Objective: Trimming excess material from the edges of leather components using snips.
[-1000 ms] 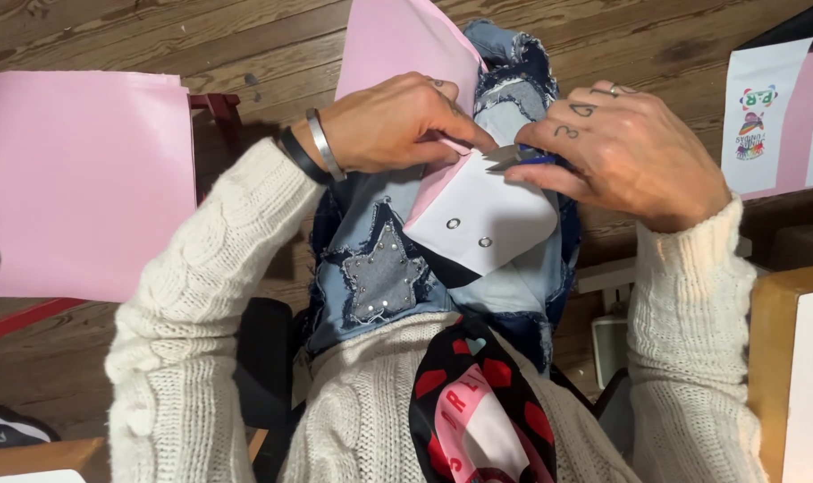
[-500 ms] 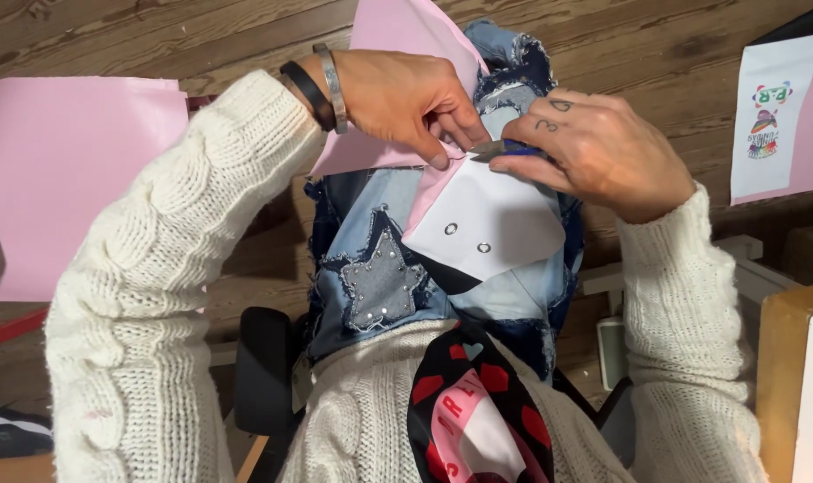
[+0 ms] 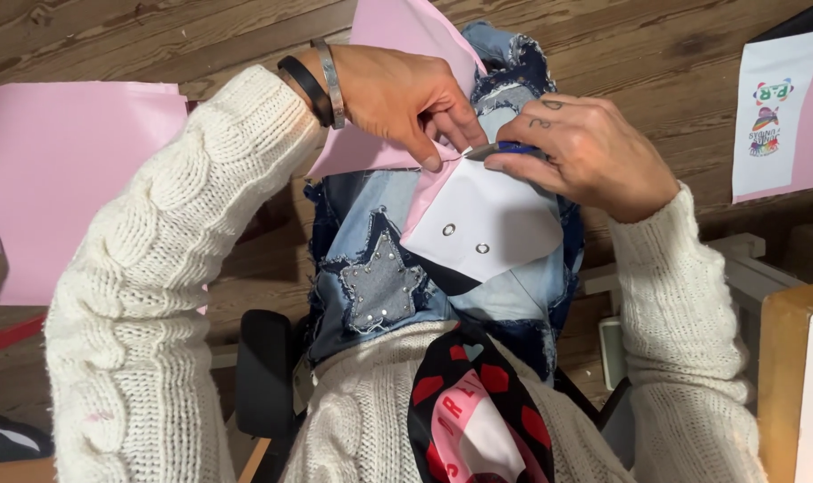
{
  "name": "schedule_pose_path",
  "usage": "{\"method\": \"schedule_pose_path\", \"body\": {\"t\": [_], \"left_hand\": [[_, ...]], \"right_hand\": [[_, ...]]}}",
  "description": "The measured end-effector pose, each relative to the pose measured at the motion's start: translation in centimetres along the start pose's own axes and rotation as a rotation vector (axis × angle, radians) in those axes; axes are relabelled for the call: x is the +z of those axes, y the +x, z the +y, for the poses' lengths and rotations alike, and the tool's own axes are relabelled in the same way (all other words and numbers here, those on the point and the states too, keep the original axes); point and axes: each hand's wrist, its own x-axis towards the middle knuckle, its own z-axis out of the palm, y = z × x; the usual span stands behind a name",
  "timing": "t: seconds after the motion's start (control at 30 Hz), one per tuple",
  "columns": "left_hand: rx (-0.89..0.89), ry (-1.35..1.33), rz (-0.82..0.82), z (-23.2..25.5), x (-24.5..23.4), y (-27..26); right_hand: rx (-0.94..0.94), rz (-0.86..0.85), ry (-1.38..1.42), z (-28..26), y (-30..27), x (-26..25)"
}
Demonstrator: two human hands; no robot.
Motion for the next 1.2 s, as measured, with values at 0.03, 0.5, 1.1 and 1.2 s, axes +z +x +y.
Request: {"method": "schedule_pose_path", "body": {"t": [0.03, 0.5, 1.1, 1.2], "left_hand": [[-0.012, 0.015, 0.004, 0.0, 0.0, 0.0], [-0.007, 0.053, 0.000, -0.2, 0.0, 0.2], [-0.033, 0.030, -0.062, 0.0, -0.3, 0.3], [-0.055, 0.052, -0.068, 0.0, -0.3, 0.2]], "right_hand": [[-0.007, 0.014, -0.007, 0.0, 0.0, 0.1], [0.071, -0.001, 0.079, 0.0, 0.0, 0.5], [0.039, 0.048, 0.050, 0.1, -1.0, 0.8], [0.037, 0.045, 0.045, 0.1, -0.7, 0.9]]}}
